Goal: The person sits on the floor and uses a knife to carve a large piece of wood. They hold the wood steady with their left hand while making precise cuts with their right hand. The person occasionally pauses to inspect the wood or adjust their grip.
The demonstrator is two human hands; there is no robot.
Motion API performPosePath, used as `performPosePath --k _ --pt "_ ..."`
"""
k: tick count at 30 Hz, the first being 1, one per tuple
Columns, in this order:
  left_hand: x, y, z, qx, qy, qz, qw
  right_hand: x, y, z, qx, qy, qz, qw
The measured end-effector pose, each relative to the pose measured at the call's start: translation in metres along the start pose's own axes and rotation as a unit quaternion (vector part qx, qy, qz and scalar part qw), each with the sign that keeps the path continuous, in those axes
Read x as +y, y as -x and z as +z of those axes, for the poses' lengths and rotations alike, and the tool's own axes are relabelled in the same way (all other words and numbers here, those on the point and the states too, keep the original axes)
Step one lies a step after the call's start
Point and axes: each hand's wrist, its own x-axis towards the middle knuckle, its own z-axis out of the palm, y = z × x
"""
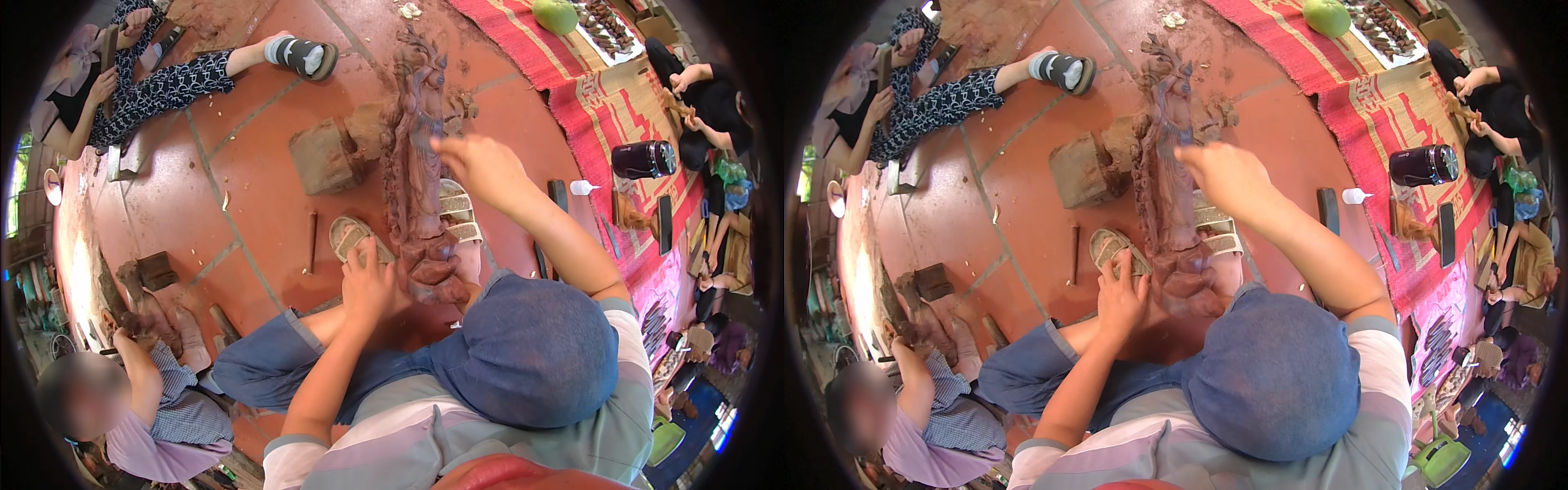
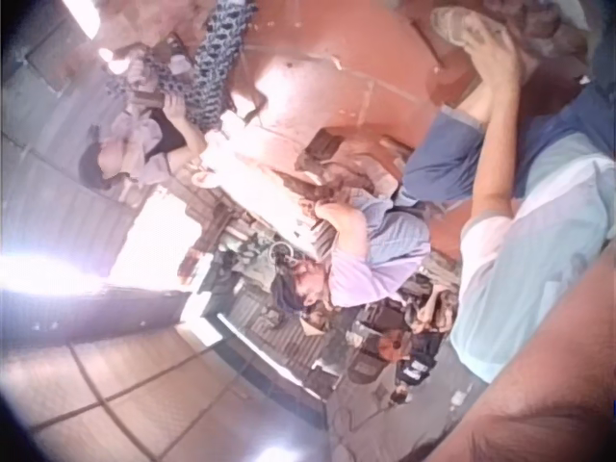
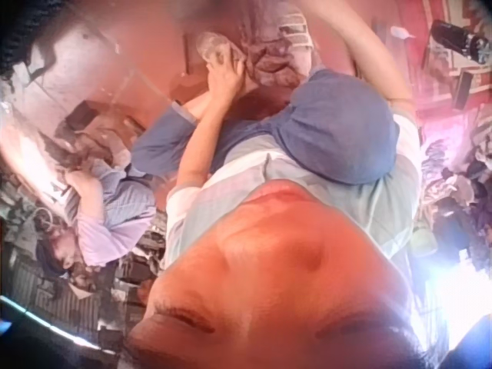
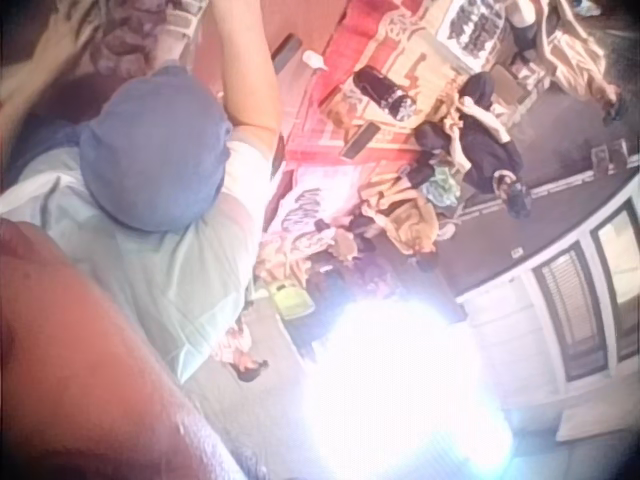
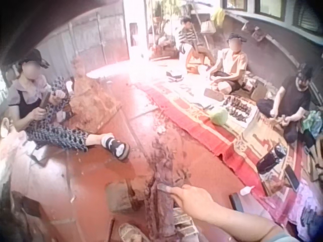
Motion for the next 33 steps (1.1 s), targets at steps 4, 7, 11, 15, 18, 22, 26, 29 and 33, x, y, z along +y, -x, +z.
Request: performPosePath --k 4,7,11,15,18,22,26,29,33 --pt "-0.002 -0.001 0.000 -0.009 0.011 -0.001 1.000 -0.006 0.012 0.011 0.004 0.005 0.014 1.000" --pt "-0.001 -0.004 -0.001 -0.002 0.003 0.002 1.000 -0.003 0.011 0.011 -0.016 0.010 -0.005 1.000" --pt "-0.002 -0.004 -0.001 0.010 0.007 0.012 1.000 0.006 0.004 0.014 0.032 -0.021 -0.005 0.999" --pt "-0.001 -0.002 0.001 0.010 -0.002 0.013 1.000 0.003 0.018 0.019 0.022 -0.053 -0.002 0.998" --pt "0.000 0.000 0.000 -0.003 -0.001 0.006 1.000 0.021 0.000 0.024 0.107 -0.101 -0.058 0.987" --pt "-0.001 -0.005 -0.002 -0.018 0.013 -0.002 1.000 0.004 0.002 0.024 0.103 -0.036 0.032 0.994" --pt "-0.003 0.000 0.003 -0.007 -0.003 0.001 1.000 0.004 0.016 0.025 0.001 -0.058 -0.001 0.998" --pt "0.001 -0.005 -0.004 -0.011 0.006 -0.002 1.000 0.014 -0.005 0.022 0.109 -0.124 -0.026 0.986" --pt "0.001 -0.008 -0.003 -0.015 0.011 0.000 1.000 0.000 0.011 0.034 0.076 -0.057 0.012 0.995"
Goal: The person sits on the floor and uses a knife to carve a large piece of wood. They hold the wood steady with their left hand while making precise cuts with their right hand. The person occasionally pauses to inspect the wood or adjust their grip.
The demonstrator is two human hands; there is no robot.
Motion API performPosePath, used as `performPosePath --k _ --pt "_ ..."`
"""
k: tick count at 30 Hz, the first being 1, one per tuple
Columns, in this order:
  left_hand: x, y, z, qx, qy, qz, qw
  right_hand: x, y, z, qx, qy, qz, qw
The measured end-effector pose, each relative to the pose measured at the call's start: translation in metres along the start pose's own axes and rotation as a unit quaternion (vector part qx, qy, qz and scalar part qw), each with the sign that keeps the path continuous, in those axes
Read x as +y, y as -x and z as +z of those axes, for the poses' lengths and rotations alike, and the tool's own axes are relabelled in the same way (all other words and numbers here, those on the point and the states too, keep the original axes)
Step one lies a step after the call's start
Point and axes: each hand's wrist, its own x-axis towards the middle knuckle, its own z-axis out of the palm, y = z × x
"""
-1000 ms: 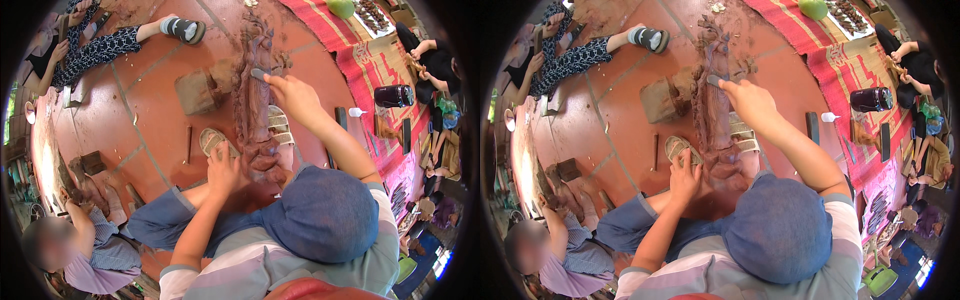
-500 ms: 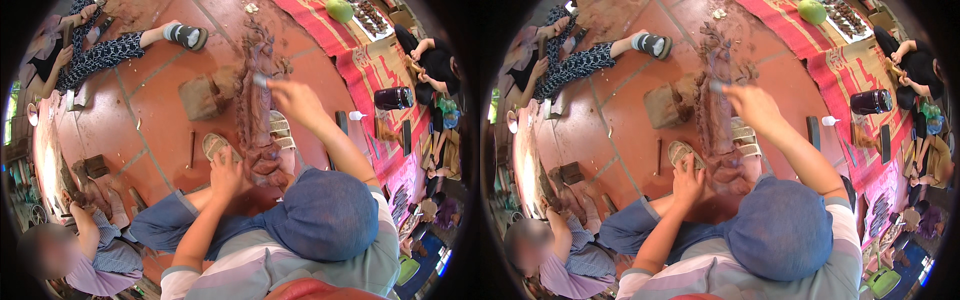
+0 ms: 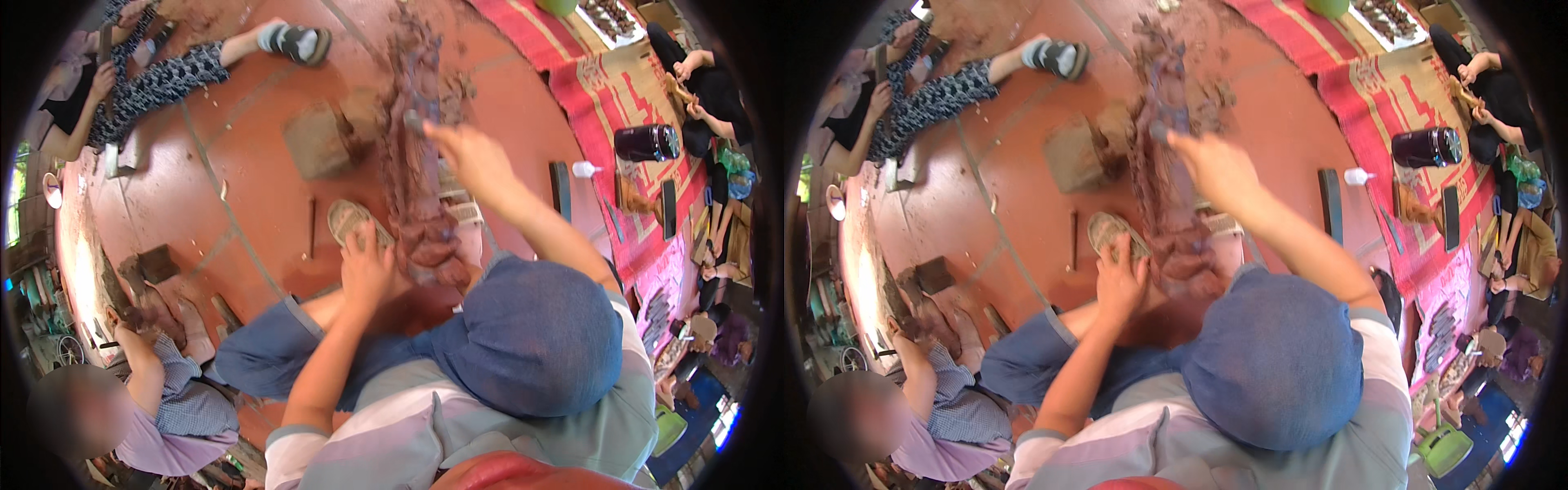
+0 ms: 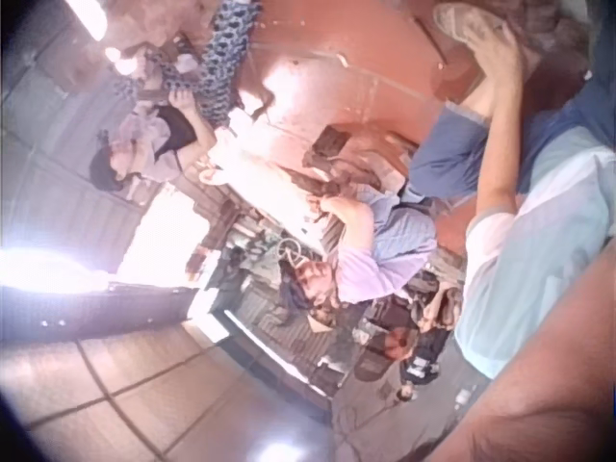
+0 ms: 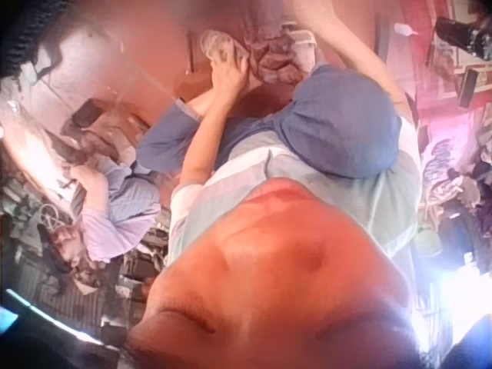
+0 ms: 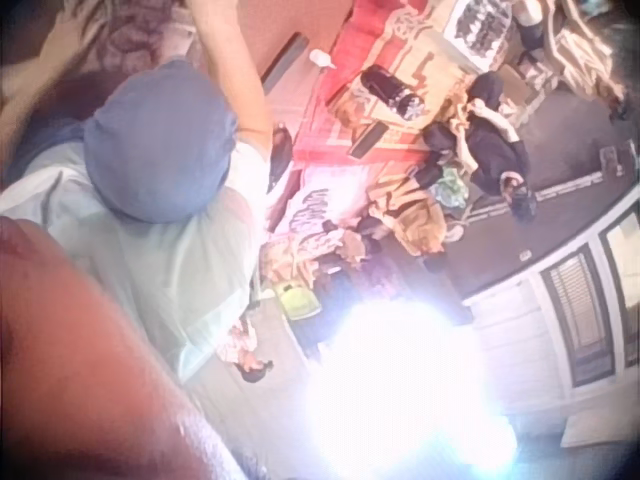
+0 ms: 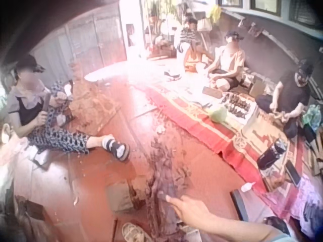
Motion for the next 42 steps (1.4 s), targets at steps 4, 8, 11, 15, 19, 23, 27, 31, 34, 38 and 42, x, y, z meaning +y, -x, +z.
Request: performPosePath --k 4,8,11,15,19,23,27,31,34,38,42 --pt "-0.004 0.006 0.004 0.007 0.006 0.008 1.000 0.023 -0.006 0.003 0.004 -0.056 -0.062 0.996" --pt "-0.002 0.005 0.001 -0.009 0.008 -0.002 1.000 -0.007 -0.011 -0.012 0.021 -0.014 0.039 0.999" --pt "-0.003 0.007 0.004 0.004 -0.005 0.003 1.000 -0.002 0.007 0.005 -0.037 0.009 0.003 0.999" --pt "0.001 0.004 0.000 -0.007 0.004 0.000 1.000 0.001 -0.012 -0.013 -0.003 -0.010 0.006 1.000" --pt "-0.006 0.006 0.008 0.003 -0.006 0.000 1.000 -0.008 0.003 -0.002 -0.037 0.042 0.028 0.998" --pt "-0.002 0.004 0.003 0.001 0.001 0.008 1.000 0.019 -0.009 0.000 0.034 -0.057 -0.061 0.996" --pt "-0.004 0.007 0.006 0.015 -0.015 0.013 1.000 -0.003 -0.007 -0.008 0.014 0.017 0.027 0.999" --pt "-0.001 0.003 0.002 0.006 -0.005 0.003 1.000 0.001 0.001 -0.006 -0.044 -0.013 0.012 0.999" --pt "0.002 0.008 0.004 0.005 -0.010 0.001 1.000 -0.004 -0.019 -0.025 0.015 -0.028 0.011 0.999" --pt "-0.003 0.006 0.006 -0.006 -0.006 -0.003 1.000 -0.013 0.003 -0.009 -0.059 0.037 0.044 0.997" --pt "0.000 0.006 0.003 -0.003 -0.010 -0.008 1.000 0.005 -0.013 -0.017 -0.058 -0.020 -0.047 0.997"
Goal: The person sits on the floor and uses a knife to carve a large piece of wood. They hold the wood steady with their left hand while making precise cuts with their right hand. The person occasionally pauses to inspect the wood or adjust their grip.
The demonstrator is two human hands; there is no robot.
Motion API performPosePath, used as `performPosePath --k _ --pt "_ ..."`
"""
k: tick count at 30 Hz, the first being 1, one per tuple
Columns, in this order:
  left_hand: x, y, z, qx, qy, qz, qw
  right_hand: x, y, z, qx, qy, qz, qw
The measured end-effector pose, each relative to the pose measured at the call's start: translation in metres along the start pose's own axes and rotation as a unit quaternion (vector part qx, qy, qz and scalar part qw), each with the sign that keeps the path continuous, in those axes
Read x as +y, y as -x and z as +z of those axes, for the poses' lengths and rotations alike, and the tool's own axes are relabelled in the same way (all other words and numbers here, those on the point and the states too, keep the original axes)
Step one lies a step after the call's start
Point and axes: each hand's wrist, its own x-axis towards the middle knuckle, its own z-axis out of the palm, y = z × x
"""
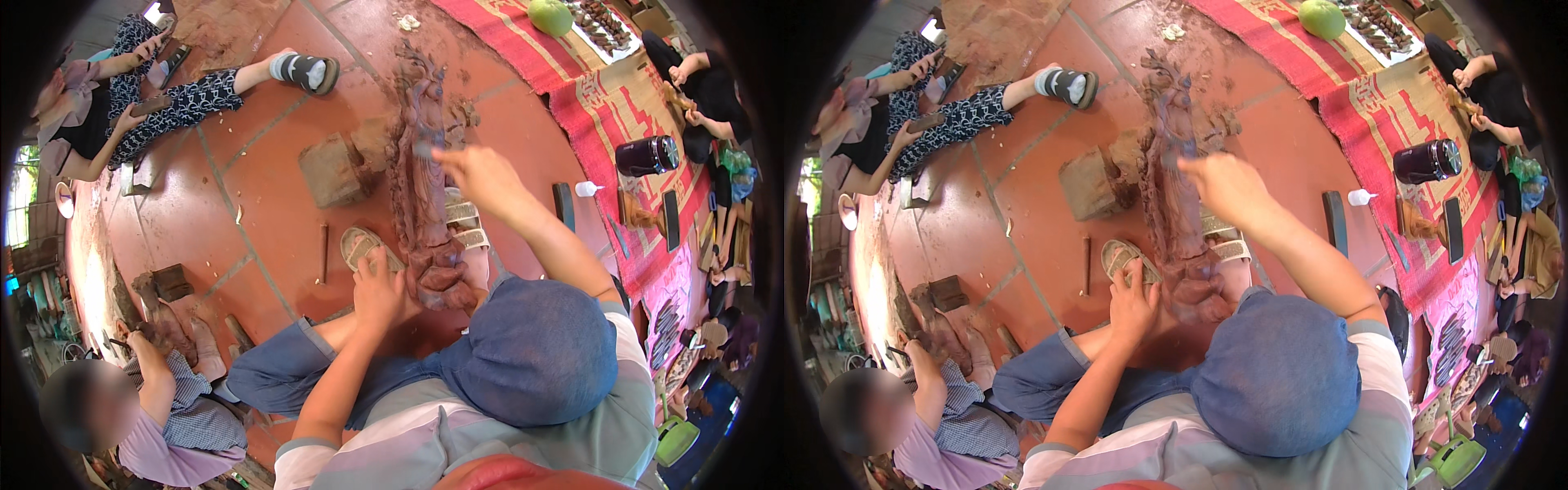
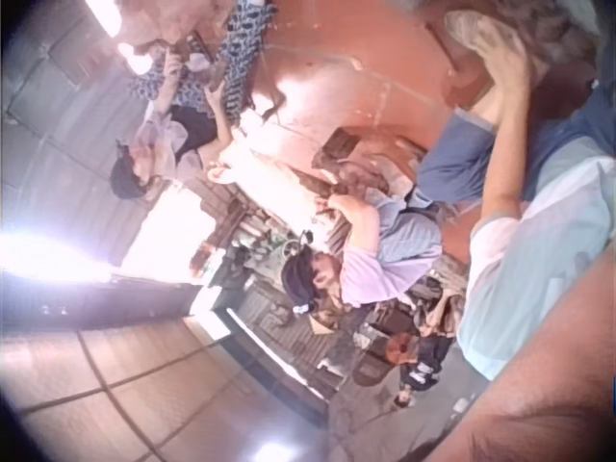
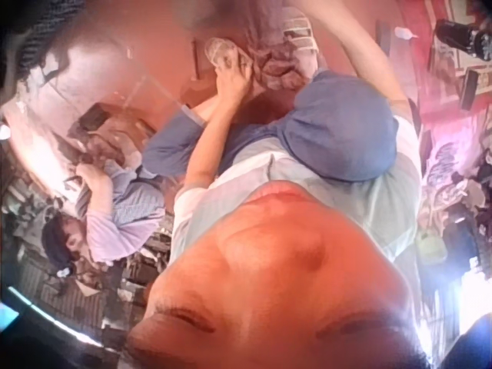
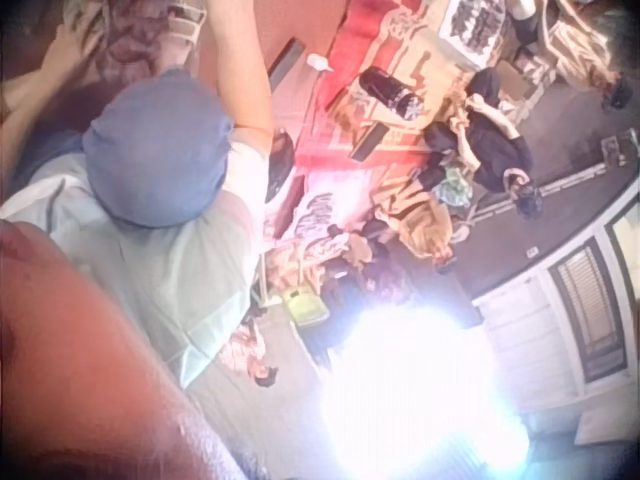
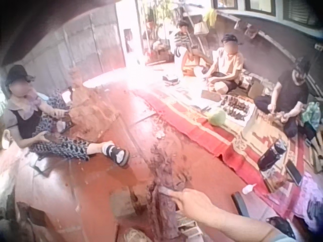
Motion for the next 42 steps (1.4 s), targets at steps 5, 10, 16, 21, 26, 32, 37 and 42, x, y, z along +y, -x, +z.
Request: performPosePath --k 5,10,16,21,26,32,37,42 --pt "0.000 -0.002 -0.001 -0.014 0.010 0.002 1.000 -0.009 0.007 0.006 0.047 0.063 0.056 0.995" --pt "-0.002 -0.003 0.000 0.010 0.002 0.014 1.000 -0.010 0.001 -0.008 -0.008 0.040 0.038 0.998" --pt "-0.004 -0.002 0.001 0.003 0.003 0.013 1.000 -0.018 0.019 0.016 -0.020 0.094 0.043 0.994" --pt "-0.002 -0.001 0.000 0.005 0.005 0.014 1.000 -0.009 -0.002 -0.006 0.007 0.049 0.053 0.997" --pt "-0.003 -0.001 0.002 -0.007 -0.012 0.005 1.000 -0.019 0.011 0.004 -0.034 0.075 0.079 0.993" --pt "-0.001 -0.001 0.000 0.001 -0.001 0.008 1.000 -0.020 -0.007 -0.011 0.006 0.041 0.087 0.995" --pt "-0.006 -0.001 0.004 0.007 -0.015 0.013 1.000 -0.016 0.008 0.000 -0.032 0.057 0.036 0.997" --pt "-0.004 0.000 0.001 -0.004 -0.003 0.012 1.000 -0.022 -0.004 -0.009 -0.024 0.120 0.083 0.989"
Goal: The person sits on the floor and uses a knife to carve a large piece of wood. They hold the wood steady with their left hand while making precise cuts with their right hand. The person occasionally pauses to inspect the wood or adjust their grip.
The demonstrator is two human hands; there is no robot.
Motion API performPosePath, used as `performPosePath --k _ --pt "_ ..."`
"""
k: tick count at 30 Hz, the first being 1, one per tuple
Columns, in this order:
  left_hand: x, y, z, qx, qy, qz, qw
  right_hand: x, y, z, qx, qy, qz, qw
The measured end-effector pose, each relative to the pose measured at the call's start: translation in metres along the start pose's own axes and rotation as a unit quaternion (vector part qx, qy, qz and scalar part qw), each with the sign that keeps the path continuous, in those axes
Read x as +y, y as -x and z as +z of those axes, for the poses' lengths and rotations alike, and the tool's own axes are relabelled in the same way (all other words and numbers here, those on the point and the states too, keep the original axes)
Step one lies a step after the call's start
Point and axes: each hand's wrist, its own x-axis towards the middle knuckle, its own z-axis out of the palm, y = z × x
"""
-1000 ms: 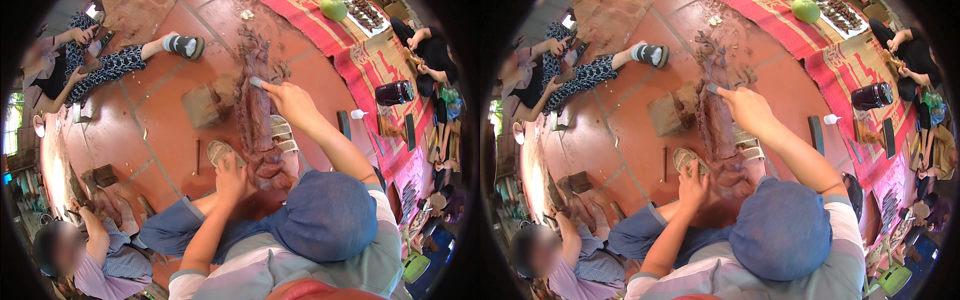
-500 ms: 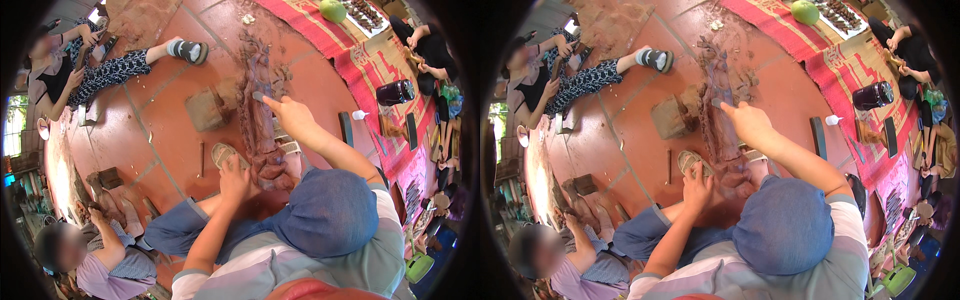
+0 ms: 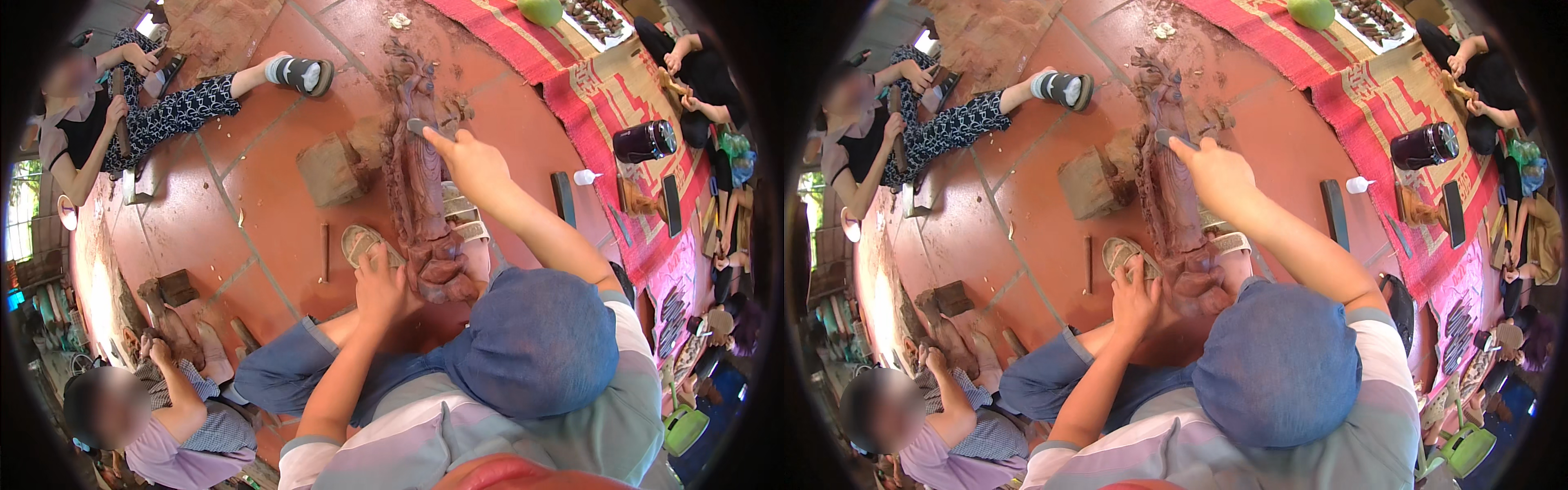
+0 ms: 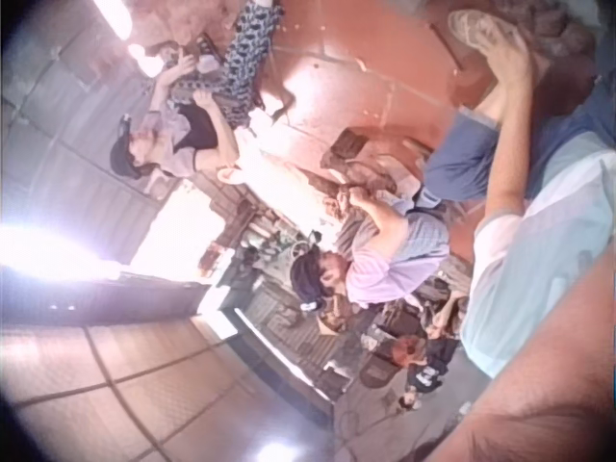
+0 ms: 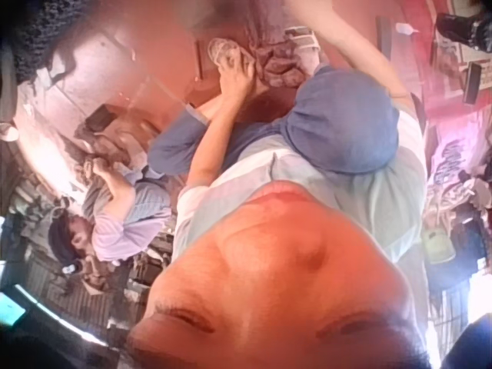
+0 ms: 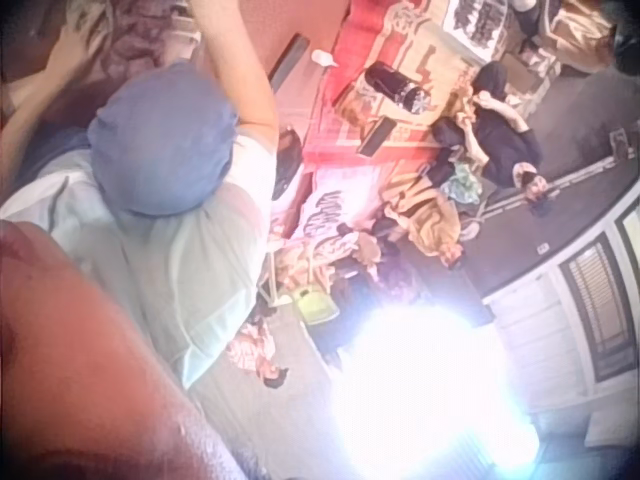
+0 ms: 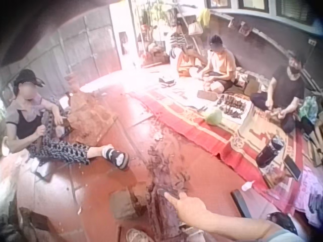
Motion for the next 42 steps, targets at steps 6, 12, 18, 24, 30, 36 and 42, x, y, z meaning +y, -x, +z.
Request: performPosePath --k 6,12,18,24,30,36,42 --pt "0.002 0.000 0.001 0.010 -0.002 -0.001 1.000 0.004 0.004 0.003 -0.035 -0.016 -0.044 0.998" --pt "0.001 -0.001 0.002 0.011 -0.001 -0.004 1.000 -0.005 0.021 0.019 -0.045 0.009 -0.032 0.998" --pt "0.002 0.001 0.002 0.006 0.002 -0.001 1.000 0.004 0.005 0.011 -0.013 -0.028 -0.014 0.999" --pt "0.003 0.000 0.000 0.014 -0.006 -0.001 1.000 0.007 0.011 0.016 -0.050 -0.035 -0.031 0.998" --pt "0.000 -0.004 0.002 0.017 -0.003 0.006 1.000 -0.002 0.009 0.010 -0.026 -0.031 -0.007 0.999" --pt "0.002 0.002 0.002 0.009 -0.014 0.006 1.000 0.005 0.004 -0.004 -0.009 -0.053 -0.007 0.999" --pt "-0.001 0.000 0.006 0.017 -0.025 0.010 1.000 -0.001 0.015 0.010 -0.051 0.000 -0.034 0.998"
